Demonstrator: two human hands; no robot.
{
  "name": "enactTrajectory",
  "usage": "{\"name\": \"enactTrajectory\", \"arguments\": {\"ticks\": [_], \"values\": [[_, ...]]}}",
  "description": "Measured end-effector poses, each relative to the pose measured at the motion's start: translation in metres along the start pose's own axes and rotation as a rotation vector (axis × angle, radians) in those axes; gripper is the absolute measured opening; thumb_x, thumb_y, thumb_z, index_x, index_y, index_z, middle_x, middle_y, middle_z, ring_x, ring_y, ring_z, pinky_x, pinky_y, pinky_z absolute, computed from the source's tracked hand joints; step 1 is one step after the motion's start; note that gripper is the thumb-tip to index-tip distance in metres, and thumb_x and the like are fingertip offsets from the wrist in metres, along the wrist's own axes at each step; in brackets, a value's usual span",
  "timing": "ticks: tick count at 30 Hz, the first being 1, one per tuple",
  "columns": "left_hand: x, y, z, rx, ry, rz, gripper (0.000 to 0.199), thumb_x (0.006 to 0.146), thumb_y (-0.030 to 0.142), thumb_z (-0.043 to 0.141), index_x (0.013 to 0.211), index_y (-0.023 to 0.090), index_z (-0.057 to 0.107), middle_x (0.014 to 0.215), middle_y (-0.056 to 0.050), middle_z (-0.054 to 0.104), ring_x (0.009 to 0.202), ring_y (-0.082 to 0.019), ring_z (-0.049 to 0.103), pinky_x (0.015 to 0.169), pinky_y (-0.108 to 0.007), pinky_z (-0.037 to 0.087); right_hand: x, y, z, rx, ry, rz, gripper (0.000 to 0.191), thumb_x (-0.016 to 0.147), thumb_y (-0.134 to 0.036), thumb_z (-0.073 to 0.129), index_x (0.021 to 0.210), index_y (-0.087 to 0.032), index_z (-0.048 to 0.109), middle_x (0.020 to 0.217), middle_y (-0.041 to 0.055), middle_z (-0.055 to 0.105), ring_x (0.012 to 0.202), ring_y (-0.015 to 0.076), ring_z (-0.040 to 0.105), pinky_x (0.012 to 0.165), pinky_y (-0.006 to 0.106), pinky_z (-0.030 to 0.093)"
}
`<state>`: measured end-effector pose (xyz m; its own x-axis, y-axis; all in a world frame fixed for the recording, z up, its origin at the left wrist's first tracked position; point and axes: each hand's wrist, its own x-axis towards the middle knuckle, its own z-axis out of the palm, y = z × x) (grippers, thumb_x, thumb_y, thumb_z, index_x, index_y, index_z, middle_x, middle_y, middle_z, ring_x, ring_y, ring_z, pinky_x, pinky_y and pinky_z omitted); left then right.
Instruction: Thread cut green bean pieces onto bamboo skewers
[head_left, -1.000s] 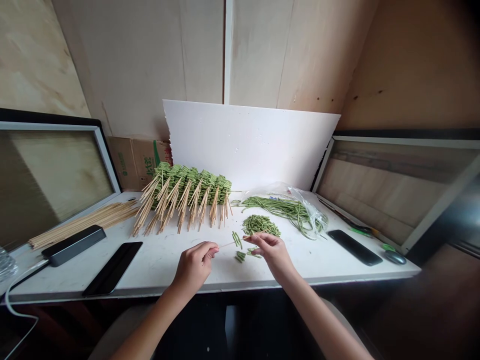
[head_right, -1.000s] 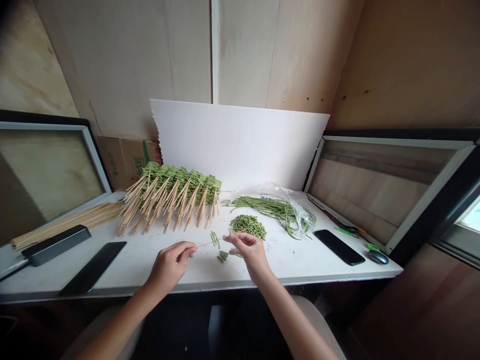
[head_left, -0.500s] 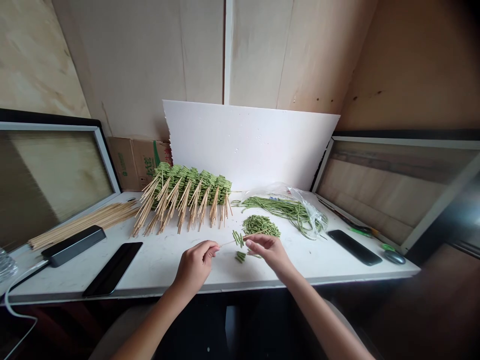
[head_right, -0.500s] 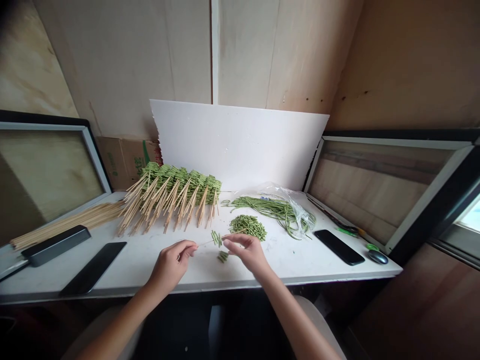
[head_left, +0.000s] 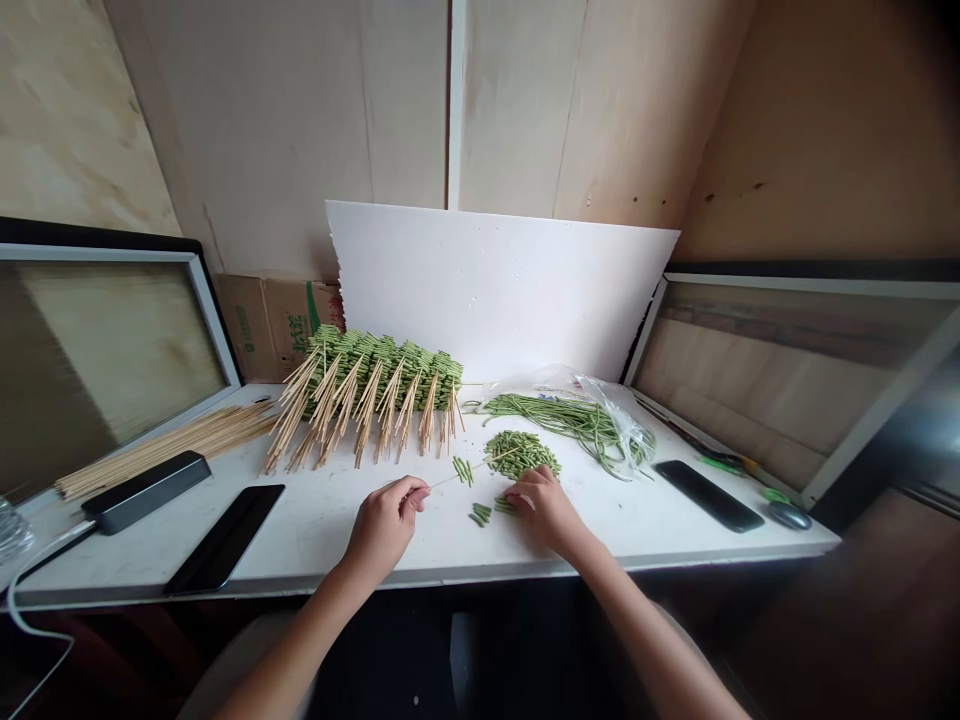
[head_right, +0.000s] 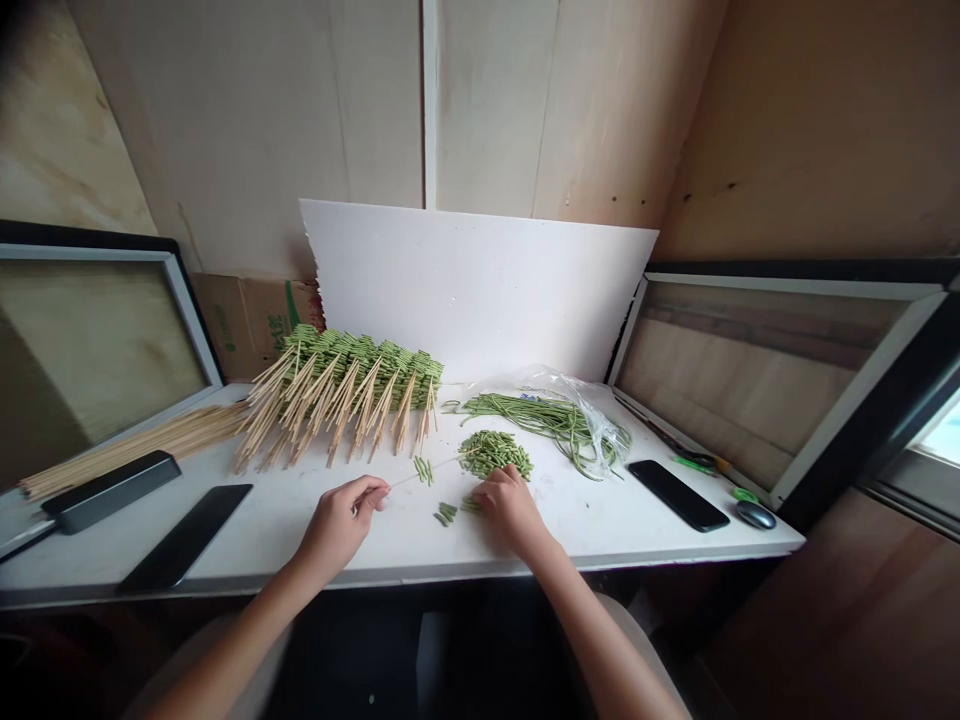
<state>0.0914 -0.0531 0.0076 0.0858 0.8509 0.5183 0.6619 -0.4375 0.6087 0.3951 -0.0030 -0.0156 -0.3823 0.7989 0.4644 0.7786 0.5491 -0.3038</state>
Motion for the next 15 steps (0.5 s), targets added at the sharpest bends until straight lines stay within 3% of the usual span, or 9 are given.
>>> {"name": "enactTrajectory", "arguments": {"ticks": [4, 7, 9, 12, 15], "values": [[0.000, 0.003, 0.000, 0.008, 0.002, 0.025, 0.023, 0.100, 0.029, 0.050, 0.092, 0.021, 0.070, 0.074, -0.002, 0.071, 0.070, -0.018, 0.067, 0.070, -0.028, 0.050, 0.000, -0.004, 0.002, 0.039, 0.030, 0.024, 0.019, 0.093, -0.017, 0.060, 0.088, -0.024, 0.078, 0.092, 0.0113, 0.070, 0.096, 0.0325, 0.057, 0.083, 0.046, 0.050], [0.001, 0.002, 0.000, 0.019, 0.018, 0.042, 0.022, 0.100, 0.027, 0.051, 0.092, 0.021, 0.070, 0.073, -0.002, 0.071, 0.069, -0.018, 0.067, 0.070, -0.027, 0.051, 0.003, -0.007, -0.002, 0.200, 0.075, 0.058, 0.014, 0.093, -0.025, 0.063, 0.086, -0.025, 0.076, 0.090, 0.0101, 0.072, 0.097, 0.0332, 0.058, 0.085, 0.048, 0.049], [0.001, 0.001, 0.000, 0.021, 0.036, 0.049, 0.021, 0.101, 0.027, 0.051, 0.092, 0.021, 0.070, 0.073, -0.001, 0.071, 0.068, -0.018, 0.068, 0.070, -0.027, 0.051, 0.005, -0.008, -0.008, 0.398, 0.106, 0.150, 0.013, 0.091, -0.035, 0.068, 0.089, -0.025, 0.077, 0.090, 0.0091, 0.074, 0.095, 0.0324, 0.061, 0.082, 0.046, 0.050], [0.002, 0.001, -0.002, 0.003, 0.063, 0.067, 0.021, 0.101, 0.028, 0.051, 0.093, 0.021, 0.070, 0.072, -0.001, 0.071, 0.068, -0.018, 0.069, 0.070, -0.027, 0.052, 0.010, -0.008, -0.020, 0.778, 0.120, 0.368, 0.030, 0.082, -0.048, 0.079, 0.097, -0.023, 0.078, 0.095, 0.0086, 0.076, 0.088, 0.0284, 0.066, 0.076, 0.040, 0.052], [0.002, 0.002, -0.005, -0.027, 0.080, 0.090, 0.022, 0.101, 0.029, 0.052, 0.093, 0.020, 0.070, 0.073, -0.002, 0.072, 0.069, -0.017, 0.070, 0.069, -0.025, 0.052, 0.012, -0.009, -0.030, 1.161, 0.127, 0.496, 0.038, 0.075, -0.052, 0.085, 0.099, -0.023, 0.078, 0.090, 0.0055, 0.074, 0.083, 0.0232, 0.065, 0.074, 0.035, 0.052]]}}
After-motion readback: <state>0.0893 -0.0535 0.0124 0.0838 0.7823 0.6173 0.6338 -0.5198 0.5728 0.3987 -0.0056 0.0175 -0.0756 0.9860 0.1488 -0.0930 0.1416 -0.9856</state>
